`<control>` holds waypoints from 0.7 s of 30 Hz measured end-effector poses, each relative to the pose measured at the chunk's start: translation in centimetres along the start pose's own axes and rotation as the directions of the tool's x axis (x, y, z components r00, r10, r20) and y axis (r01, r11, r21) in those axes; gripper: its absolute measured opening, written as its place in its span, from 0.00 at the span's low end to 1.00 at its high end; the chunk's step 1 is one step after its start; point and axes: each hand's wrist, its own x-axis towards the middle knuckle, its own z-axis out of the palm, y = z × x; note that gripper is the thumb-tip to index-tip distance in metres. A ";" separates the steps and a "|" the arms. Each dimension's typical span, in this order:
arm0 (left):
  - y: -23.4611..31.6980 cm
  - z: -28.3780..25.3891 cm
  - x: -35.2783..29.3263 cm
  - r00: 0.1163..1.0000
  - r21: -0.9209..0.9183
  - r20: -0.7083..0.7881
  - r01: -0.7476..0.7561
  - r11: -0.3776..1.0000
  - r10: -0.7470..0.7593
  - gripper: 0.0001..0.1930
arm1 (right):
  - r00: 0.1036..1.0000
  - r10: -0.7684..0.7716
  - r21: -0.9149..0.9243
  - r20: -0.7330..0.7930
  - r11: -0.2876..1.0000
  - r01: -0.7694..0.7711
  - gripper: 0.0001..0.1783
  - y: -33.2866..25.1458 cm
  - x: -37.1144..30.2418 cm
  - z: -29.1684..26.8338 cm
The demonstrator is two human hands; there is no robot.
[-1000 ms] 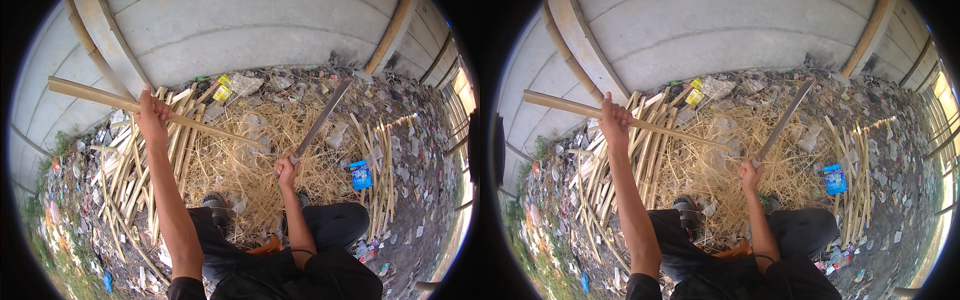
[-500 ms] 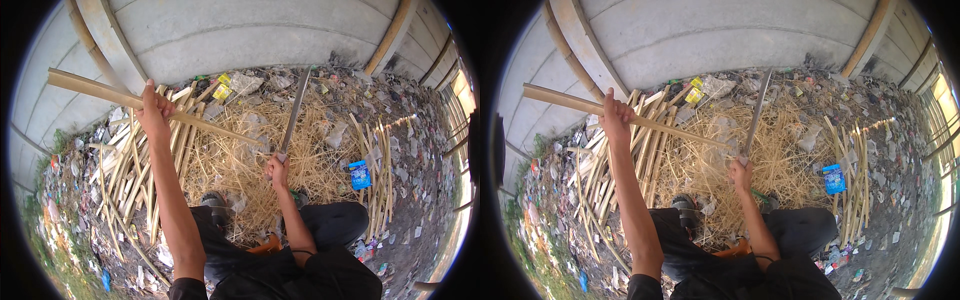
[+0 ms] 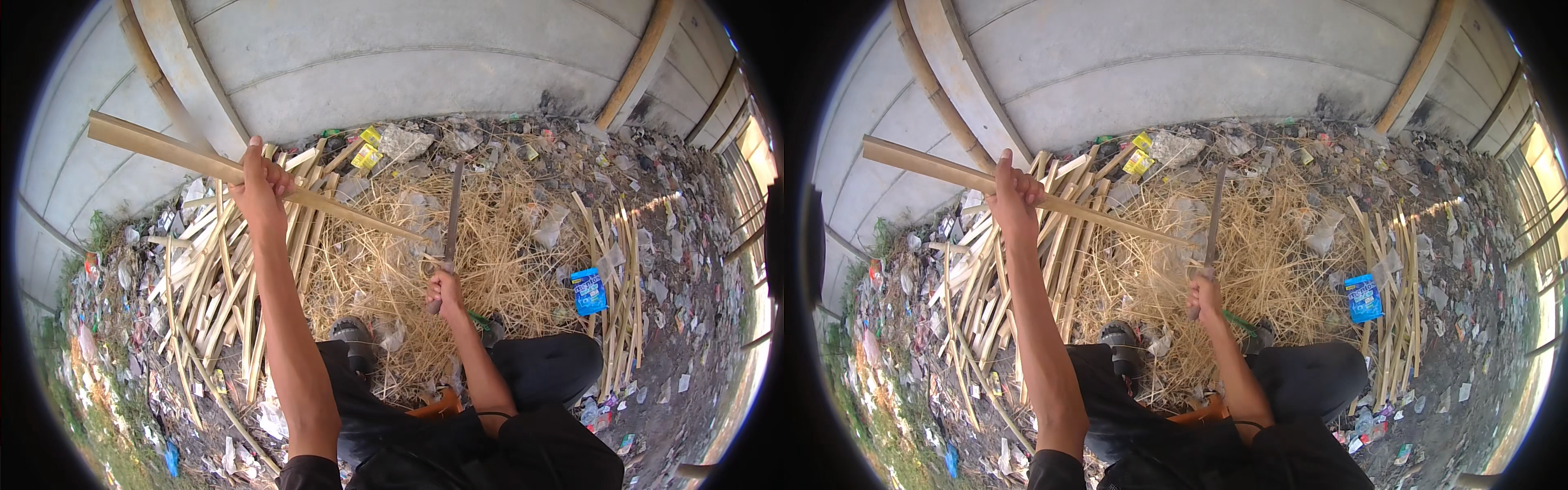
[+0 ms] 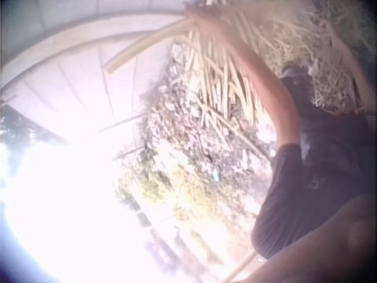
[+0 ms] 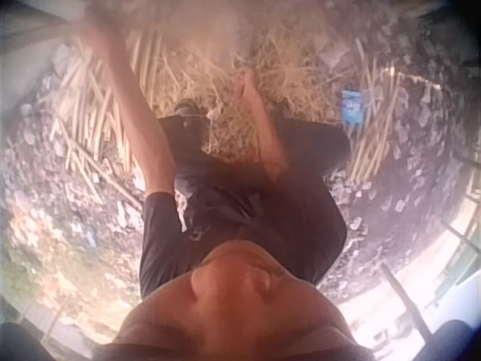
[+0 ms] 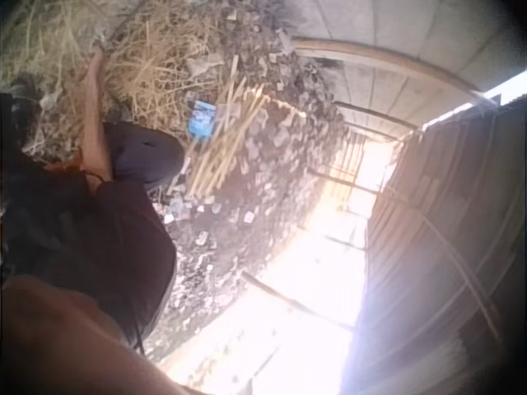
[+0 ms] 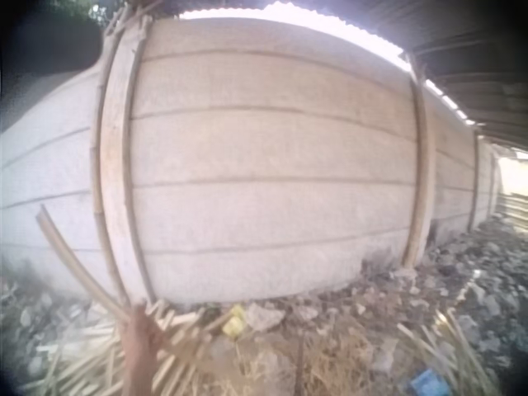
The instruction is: The person sits on the ground and uses a machete to split a long bamboo pole into thin strips. They hold the pole with one hand and repeatedly strike it with the machete to separate the layers, creating a pile of bamboo strips.
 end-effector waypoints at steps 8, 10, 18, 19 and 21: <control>0.4 1.1 -0.6 1.000 0.018 -0.006 -0.015 1.000 0.016 0.24 | 0.682 -0.731 0.015 -0.021 0.682 0.731 0.05 -1.0 -0.4 2.3; 0.4 1.1 -0.6 1.000 0.014 -0.022 0.002 1.000 -0.002 0.24 | 0.989 -0.090 -0.583 -0.117 0.813 0.005 0.15 5.0 0.9 -1.7; 0.3 0.5 -0.5 1.000 -0.020 0.005 -0.004 1.000 0.004 0.23 | 0.919 0.367 -0.174 0.146 0.924 -0.341 0.17 6.1 2.3 -5.3; 0.4 0.6 -0.6 1.000 -0.022 0.009 -0.001 1.000 0.001 0.23 | 0.902 0.384 -0.120 0.199 0.923 -0.366 0.17 6.0 2.4 -5.8; 0.1 0.4 -0.3 1.000 -0.028 -0.001 -0.013 1.000 0.013 0.23 | 0.839 0.372 0.029 0.397 0.909 -0.417 0.18 5.7 2.7 -7.1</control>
